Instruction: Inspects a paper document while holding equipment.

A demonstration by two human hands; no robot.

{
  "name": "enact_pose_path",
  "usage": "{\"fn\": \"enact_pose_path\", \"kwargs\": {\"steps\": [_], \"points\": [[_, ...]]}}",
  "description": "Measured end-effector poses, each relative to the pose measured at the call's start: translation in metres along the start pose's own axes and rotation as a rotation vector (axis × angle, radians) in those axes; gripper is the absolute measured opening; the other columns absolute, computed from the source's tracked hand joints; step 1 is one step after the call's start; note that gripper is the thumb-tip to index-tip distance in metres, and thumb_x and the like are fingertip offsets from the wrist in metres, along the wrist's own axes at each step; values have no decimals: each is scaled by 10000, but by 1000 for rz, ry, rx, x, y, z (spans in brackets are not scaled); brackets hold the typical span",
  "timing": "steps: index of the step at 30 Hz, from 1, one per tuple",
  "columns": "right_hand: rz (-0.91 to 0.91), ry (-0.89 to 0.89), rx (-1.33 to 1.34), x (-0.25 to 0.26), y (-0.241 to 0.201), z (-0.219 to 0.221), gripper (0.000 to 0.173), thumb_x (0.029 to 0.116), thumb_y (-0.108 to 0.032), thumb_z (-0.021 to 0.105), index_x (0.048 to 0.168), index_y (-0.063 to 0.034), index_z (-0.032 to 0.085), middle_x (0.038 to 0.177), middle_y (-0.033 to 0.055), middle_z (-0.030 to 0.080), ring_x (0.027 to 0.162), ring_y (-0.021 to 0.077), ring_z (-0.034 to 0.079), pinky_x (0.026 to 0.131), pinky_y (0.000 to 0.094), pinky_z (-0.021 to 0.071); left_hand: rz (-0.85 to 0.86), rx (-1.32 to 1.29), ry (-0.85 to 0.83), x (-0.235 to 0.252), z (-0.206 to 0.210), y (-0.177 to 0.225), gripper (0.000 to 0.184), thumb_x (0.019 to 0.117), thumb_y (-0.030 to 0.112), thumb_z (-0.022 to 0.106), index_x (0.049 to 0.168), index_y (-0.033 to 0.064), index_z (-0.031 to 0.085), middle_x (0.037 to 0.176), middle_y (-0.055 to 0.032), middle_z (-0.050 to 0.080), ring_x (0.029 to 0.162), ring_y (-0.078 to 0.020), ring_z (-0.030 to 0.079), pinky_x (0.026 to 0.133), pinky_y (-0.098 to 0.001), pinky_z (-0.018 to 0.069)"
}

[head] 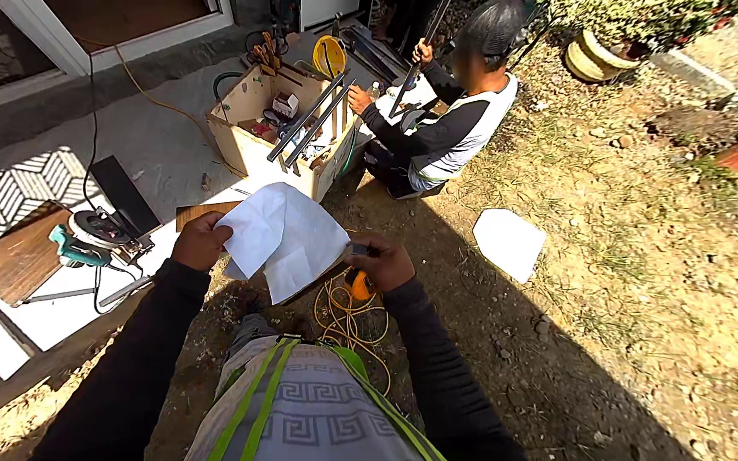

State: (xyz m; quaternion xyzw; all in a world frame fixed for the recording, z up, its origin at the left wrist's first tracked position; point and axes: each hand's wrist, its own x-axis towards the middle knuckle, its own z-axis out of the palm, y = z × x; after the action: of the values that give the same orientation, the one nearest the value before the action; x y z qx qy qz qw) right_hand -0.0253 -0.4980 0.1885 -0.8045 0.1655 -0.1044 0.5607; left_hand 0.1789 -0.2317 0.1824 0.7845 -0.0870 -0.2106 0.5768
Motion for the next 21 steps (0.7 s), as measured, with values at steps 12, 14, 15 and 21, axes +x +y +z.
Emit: {"fn": "enact_pose_path", "kwargs": {"steps": [12, 14, 15, 21], "points": [[-178, -53, 35, 7, -14, -32, 221, 772, -74, 817, 982, -39, 758, 1131, 62, 726, 964, 96, 689, 805, 286, 600, 354, 207, 365, 19, -69, 43, 259, 1003, 161, 600, 1237, 54, 634, 980, -48, 649, 785, -32, 595, 758, -256, 528], [-304, -150, -8, -6, -24, -19, 233, 810, -132, 812, 1013, -28, 769, 1142, 88, 725, 1006, 99, 692, 832, 266, 604, 420, 167, 433, 25, -76, 43, 227, 998, 149, 602, 1193, 37, 635, 993, -36, 657, 813, -15, 607, 781, -241, 534], [-383, -213, -38, -14, -27, -7, 246, 841, -137, 794, 1042, 2, 765, 1152, 130, 722, 1010, 113, 695, 838, 259, 600, 468, 79, 460, 28, -77, 41, 188, 994, 108, 587, 1163, 35, 624, 1008, -8, 651, 853, 0, 614, 810, -225, 536], [-541, -418, -76, -32, -16, 70, 224, 875, -160, 768, 1010, 18, 757, 1145, 193, 719, 1005, 228, 714, 861, 366, 605, 750, -1021, -14, 59, -116, 13, 451, 1040, 116, 211, 838, 194, 607, 1089, -54, 746, 1096, -218, 702, 951, -379, 579]]}}
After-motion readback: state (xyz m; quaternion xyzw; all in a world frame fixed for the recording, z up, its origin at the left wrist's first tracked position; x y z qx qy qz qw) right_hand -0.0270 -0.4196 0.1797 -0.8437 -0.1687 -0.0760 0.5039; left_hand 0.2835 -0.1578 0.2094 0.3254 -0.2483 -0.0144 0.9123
